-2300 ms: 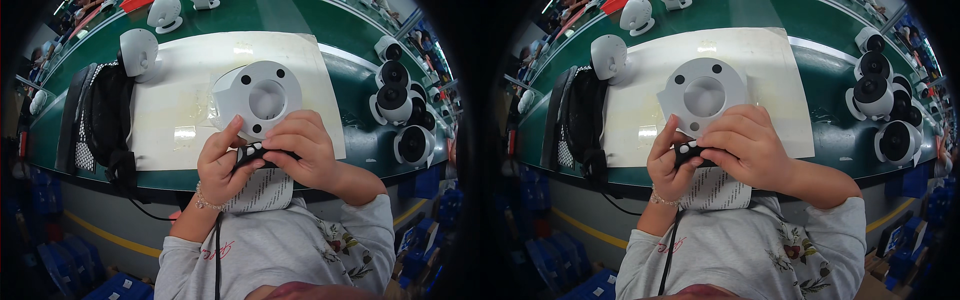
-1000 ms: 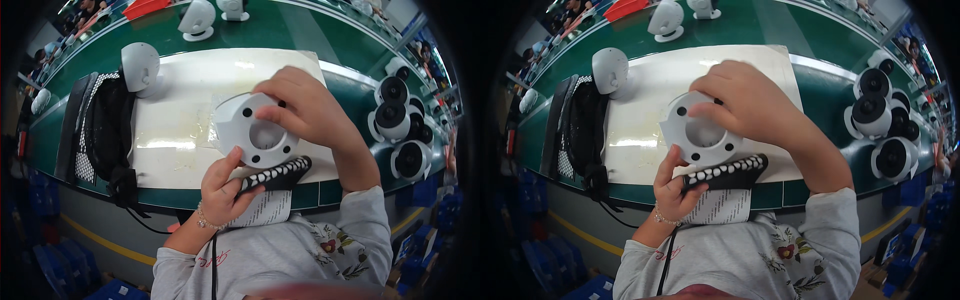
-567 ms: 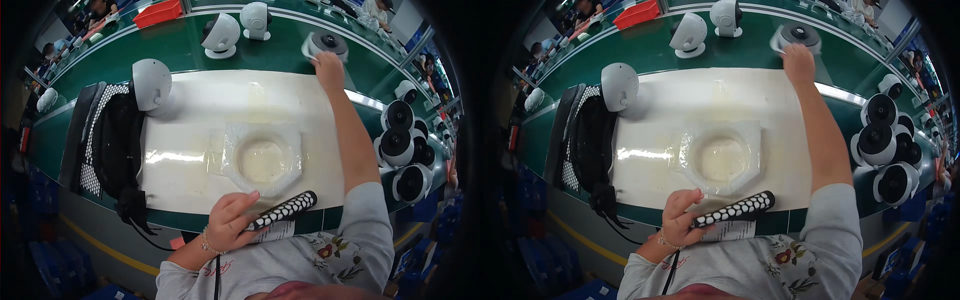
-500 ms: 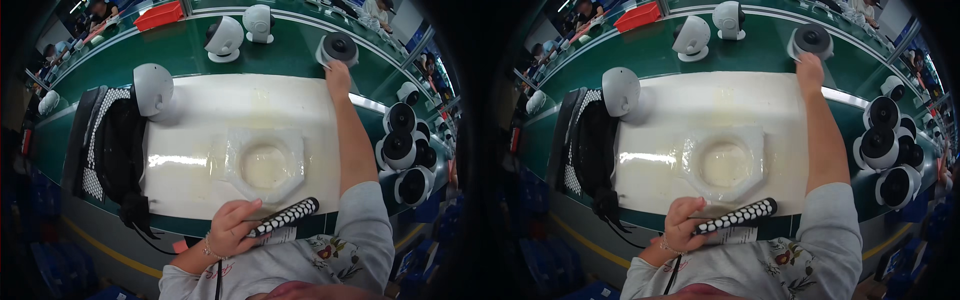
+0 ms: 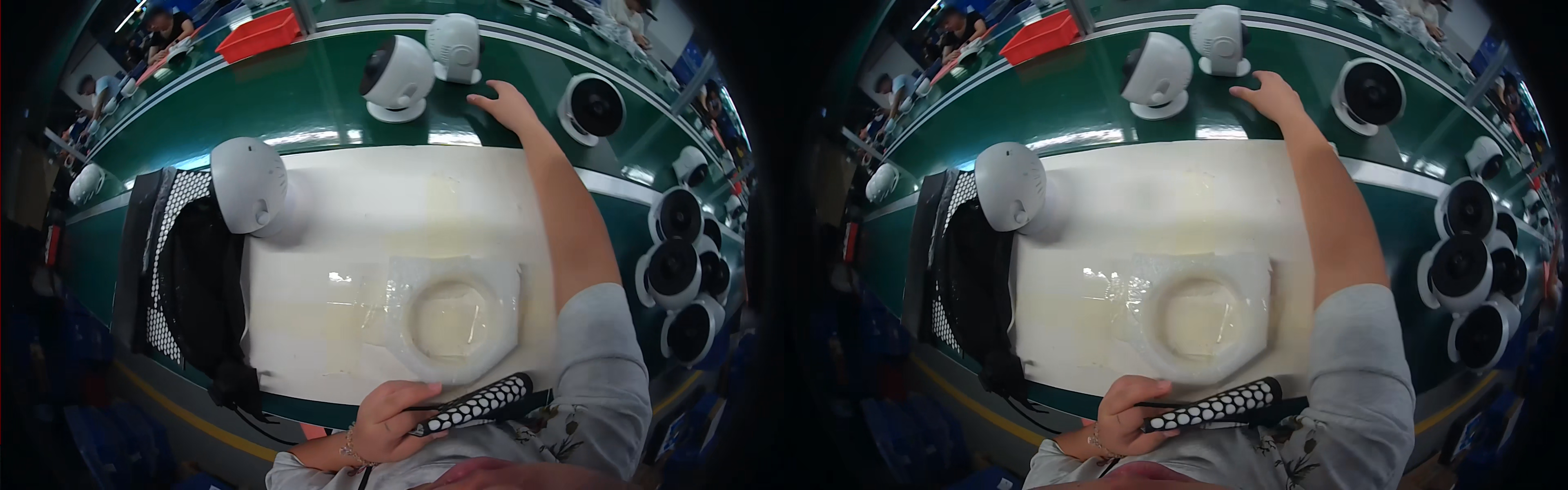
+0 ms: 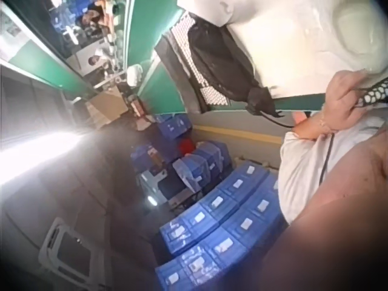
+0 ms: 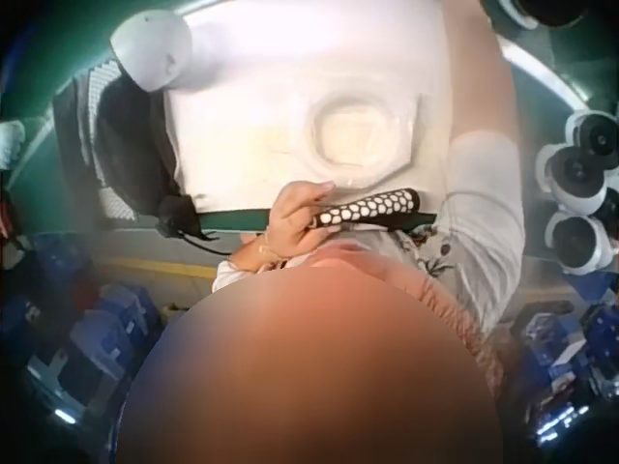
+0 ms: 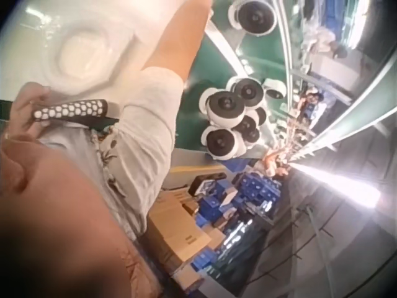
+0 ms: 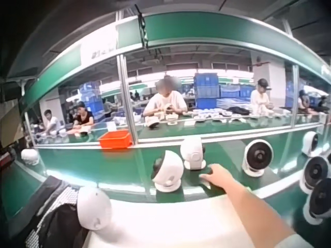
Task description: The worker is applying adhesive pads to the base of dome light components on an assembly line.
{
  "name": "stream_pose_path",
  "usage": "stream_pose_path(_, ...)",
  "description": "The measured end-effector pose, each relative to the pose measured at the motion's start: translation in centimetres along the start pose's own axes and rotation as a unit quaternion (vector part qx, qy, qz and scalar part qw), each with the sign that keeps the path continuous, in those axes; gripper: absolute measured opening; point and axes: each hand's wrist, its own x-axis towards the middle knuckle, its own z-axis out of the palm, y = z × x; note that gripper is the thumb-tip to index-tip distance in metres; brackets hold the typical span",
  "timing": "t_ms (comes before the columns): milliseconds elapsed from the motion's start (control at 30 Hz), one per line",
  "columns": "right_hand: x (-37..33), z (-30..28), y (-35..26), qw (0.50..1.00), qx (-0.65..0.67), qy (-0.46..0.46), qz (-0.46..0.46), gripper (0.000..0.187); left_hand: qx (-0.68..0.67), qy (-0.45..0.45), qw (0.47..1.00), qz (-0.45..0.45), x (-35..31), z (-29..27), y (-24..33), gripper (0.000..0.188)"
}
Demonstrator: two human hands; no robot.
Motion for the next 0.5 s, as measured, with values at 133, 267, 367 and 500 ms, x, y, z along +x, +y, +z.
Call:
stream_pose_path(133,2.3,2.2,-2.5,0.990,-0.085,0.047,0.104,0.073,-0.016,0.003,1.000,-0.011,0.1,0.0,-0.3,0.025)
stream_pose_path(267,2.2,1.8,-0.7,0.993,-0.044,0.103,0.025,0.057,-0.014,-0.002,1.000,-0.007,-0.1,-0.1,-0.4,0.026)
stream_pose_path(367,-0.8,-0.3,-0.6,0.977,-0.032,0.196,-0.071,0.045,-0.003,-0.003,1.000,0.003,0.0,-0.2,-0.6,0.026)
stream_pose_path(500,-5.1,-4.4,-0.8,0.941,-0.044,0.287,-0.171,0.038,0.002,0.014,1.000,0.023,-0.1,0.0,-0.2,0.027)
